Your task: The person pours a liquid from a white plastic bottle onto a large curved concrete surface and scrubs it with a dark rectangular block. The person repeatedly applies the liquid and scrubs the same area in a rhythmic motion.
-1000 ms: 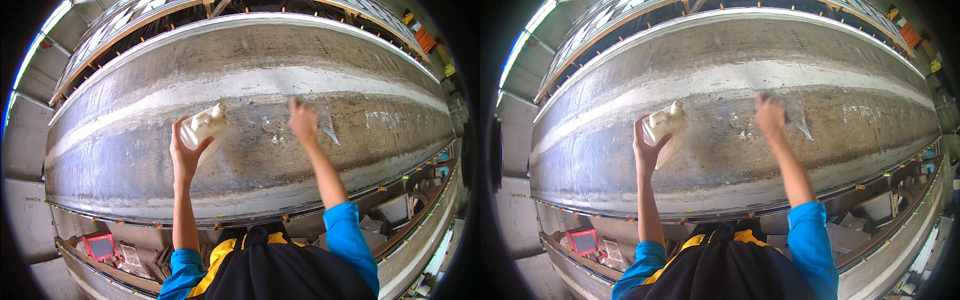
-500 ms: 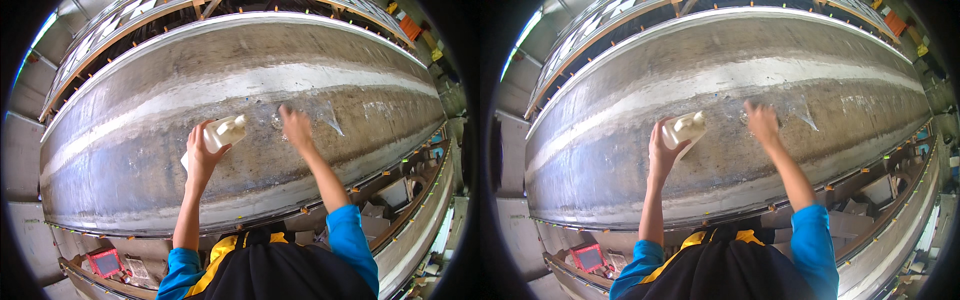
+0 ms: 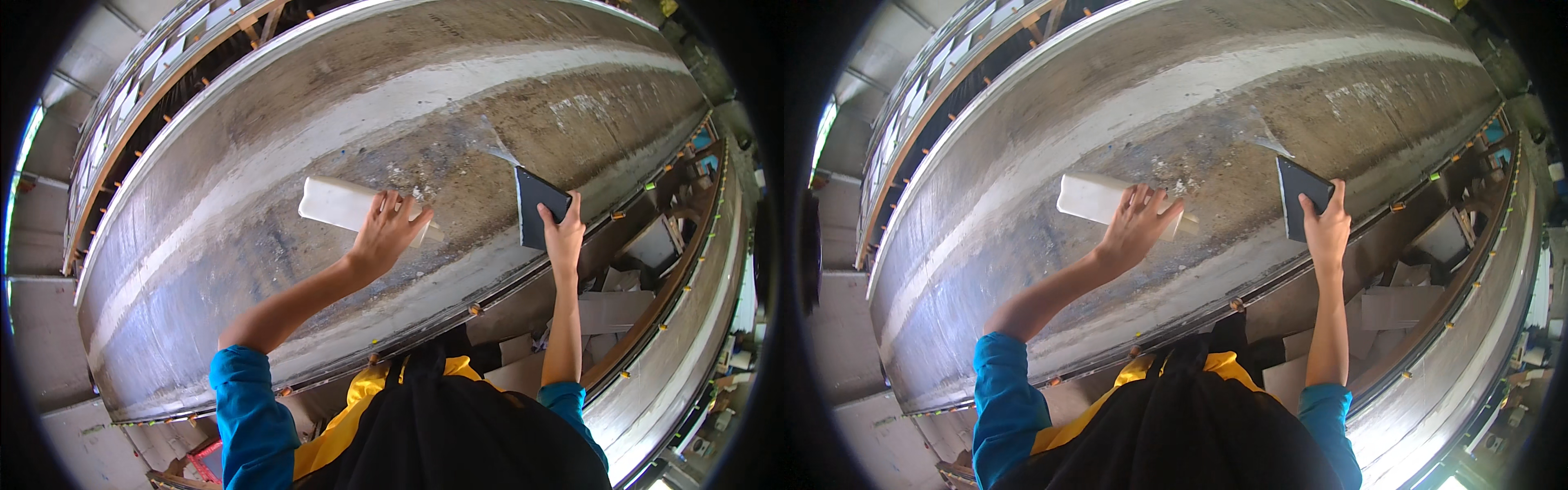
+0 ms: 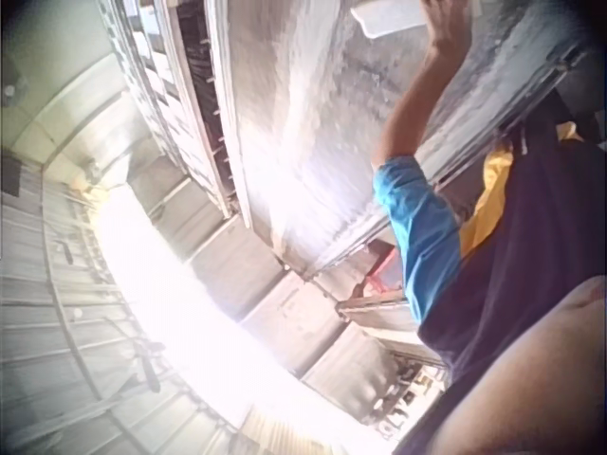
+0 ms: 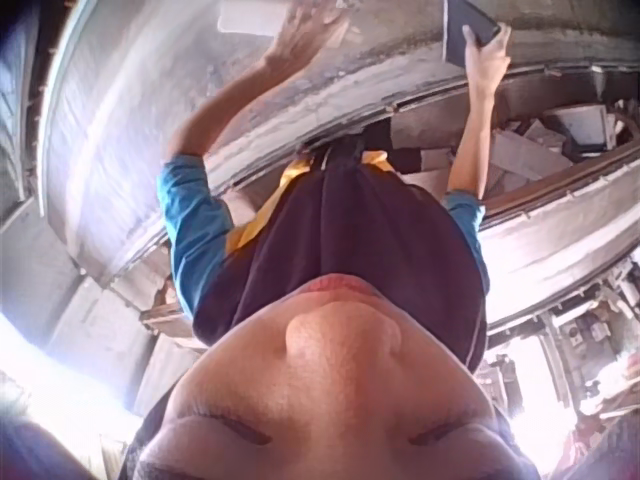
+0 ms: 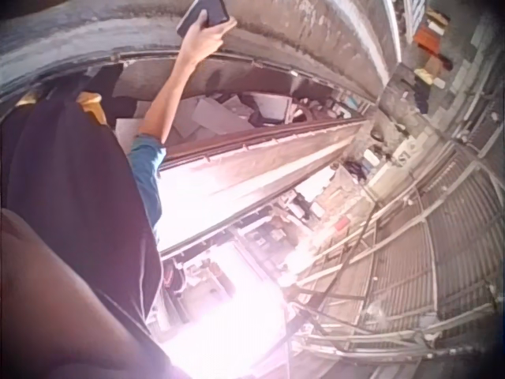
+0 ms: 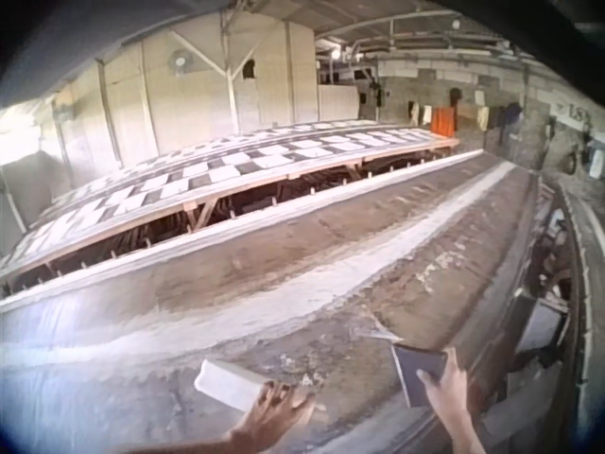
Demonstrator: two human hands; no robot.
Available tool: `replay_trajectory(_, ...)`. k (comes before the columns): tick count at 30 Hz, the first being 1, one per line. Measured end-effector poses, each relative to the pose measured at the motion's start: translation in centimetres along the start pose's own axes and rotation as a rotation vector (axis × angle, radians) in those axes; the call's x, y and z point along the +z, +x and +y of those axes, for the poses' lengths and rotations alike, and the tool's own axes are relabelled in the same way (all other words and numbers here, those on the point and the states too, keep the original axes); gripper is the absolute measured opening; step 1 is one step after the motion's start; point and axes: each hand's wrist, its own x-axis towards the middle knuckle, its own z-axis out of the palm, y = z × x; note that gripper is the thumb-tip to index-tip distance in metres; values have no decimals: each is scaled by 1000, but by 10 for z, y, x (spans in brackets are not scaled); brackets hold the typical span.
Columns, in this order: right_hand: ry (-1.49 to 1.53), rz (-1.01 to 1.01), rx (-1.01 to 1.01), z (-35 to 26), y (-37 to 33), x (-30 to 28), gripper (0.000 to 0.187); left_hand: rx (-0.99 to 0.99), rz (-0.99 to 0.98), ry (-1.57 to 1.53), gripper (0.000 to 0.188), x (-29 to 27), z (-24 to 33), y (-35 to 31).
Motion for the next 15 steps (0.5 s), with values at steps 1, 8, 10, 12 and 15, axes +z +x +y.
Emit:
replay_trajectory(1, -1, 1, 22, 7, -2, -2, 46, 42, -20, 21, 56, 0, 7, 8)
replay_trajectory(8, 58, 23, 61, 57, 8, -25, 47, 154, -144, 136, 61, 8, 44, 75)
replay_trajectory(10, 76, 10, 77, 68, 14, -28, 48, 108, -152, 105, 60, 11, 48, 96)
replay_trajectory(12, 5, -66, 125, 61, 22, -35, 49, 43, -181, 73, 56, 17, 47, 119)
replay_trajectory(15, -122, -226, 73, 51, 40, -29, 47, -134, -43, 92, 55, 34, 30, 140)
